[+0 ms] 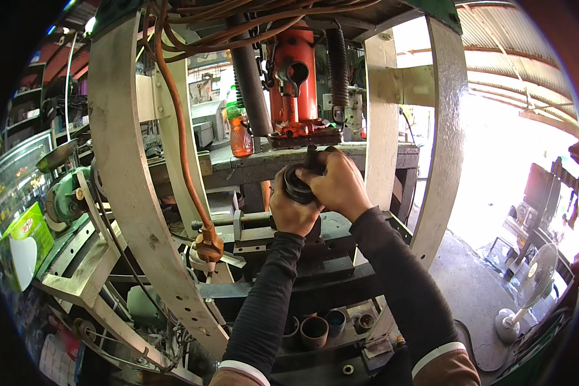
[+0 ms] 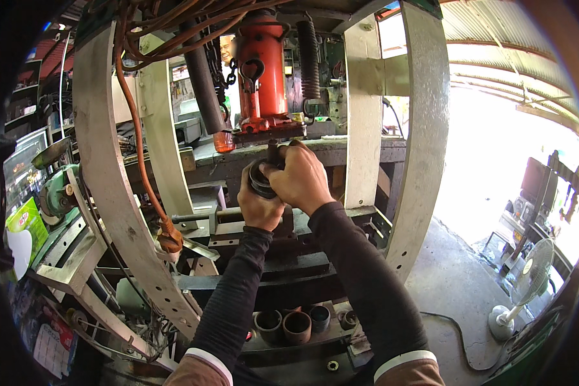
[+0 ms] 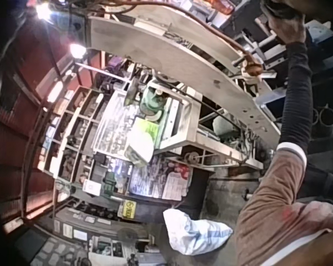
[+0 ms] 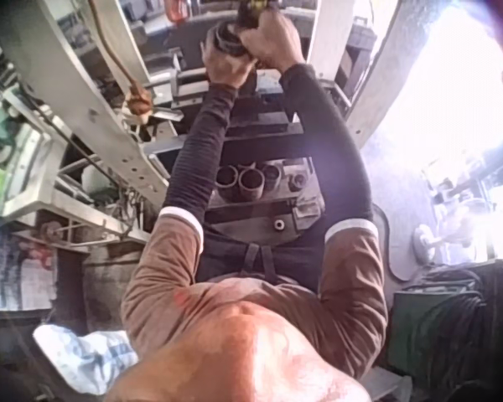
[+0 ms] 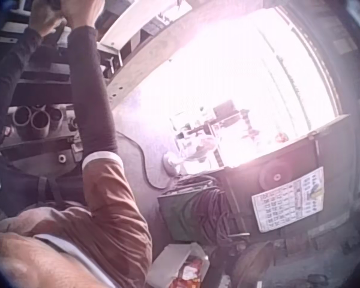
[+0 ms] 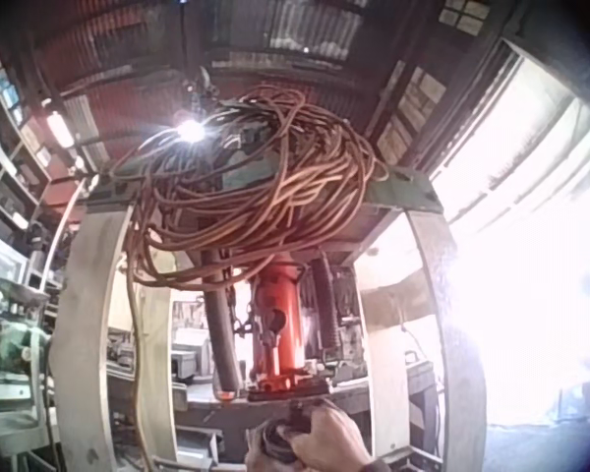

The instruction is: The person sits on the floor and uses a screwdriver to pry a ring from a cylindrical metal part. They then place the part into a hydraulic press to compress it, remove it, and repeat the prying and pressing process on another similar part.

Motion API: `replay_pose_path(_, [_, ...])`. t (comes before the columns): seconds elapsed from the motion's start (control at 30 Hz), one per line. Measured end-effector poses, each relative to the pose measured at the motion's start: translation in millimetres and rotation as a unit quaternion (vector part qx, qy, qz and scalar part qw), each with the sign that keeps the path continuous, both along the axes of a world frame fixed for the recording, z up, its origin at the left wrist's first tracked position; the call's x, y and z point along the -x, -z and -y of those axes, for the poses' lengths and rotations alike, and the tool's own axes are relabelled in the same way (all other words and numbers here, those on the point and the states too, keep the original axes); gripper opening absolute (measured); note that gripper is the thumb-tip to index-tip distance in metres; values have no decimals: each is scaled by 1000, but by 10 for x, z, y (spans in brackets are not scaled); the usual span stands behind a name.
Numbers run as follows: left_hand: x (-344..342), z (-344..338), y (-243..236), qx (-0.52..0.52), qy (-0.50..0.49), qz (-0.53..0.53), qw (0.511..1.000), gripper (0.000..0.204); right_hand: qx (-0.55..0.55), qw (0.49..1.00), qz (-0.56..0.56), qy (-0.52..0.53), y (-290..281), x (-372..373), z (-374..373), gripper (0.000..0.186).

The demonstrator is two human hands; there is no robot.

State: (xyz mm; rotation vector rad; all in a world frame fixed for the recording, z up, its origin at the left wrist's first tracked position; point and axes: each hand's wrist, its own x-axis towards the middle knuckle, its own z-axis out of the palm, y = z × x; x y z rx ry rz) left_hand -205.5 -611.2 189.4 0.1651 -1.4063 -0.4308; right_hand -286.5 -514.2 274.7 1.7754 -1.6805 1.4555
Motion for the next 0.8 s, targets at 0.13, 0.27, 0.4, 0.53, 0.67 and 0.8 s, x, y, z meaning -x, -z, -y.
replay_pose_path(0.13, [49, 82, -25, -27, -13, 9, 1000, 66, -62, 997, 28, -26, -136, -16, -24, 41])
replay_pose_path(0.27, [75, 86, -13, -55, 21, 16, 998, 68, -13, 999, 9, -42, -47, 122, -48, 47])
replay_pose_path(0.4, [-11, 131, 54, -76, 77, 8, 994, 63, 34, 997, 48, -46, -314, 137, -411, 43])
replay_pose_path(0.53, [24, 119, 1, -6, 7, 14, 1000, 54, 17, 991, -81, 108, -983, 303, -175, 41])
replay_pose_path(0.67, [104, 52, -36, -2, 27, 0, 1000, 56, -142, 935, -264, 188, -1336, 711, 472, 28])
replay_pose_path(0.8, [6, 79, -4, -24, 8, 19, 1000, 54, -198, 942, -268, 48, -1355, 477, 269, 47])
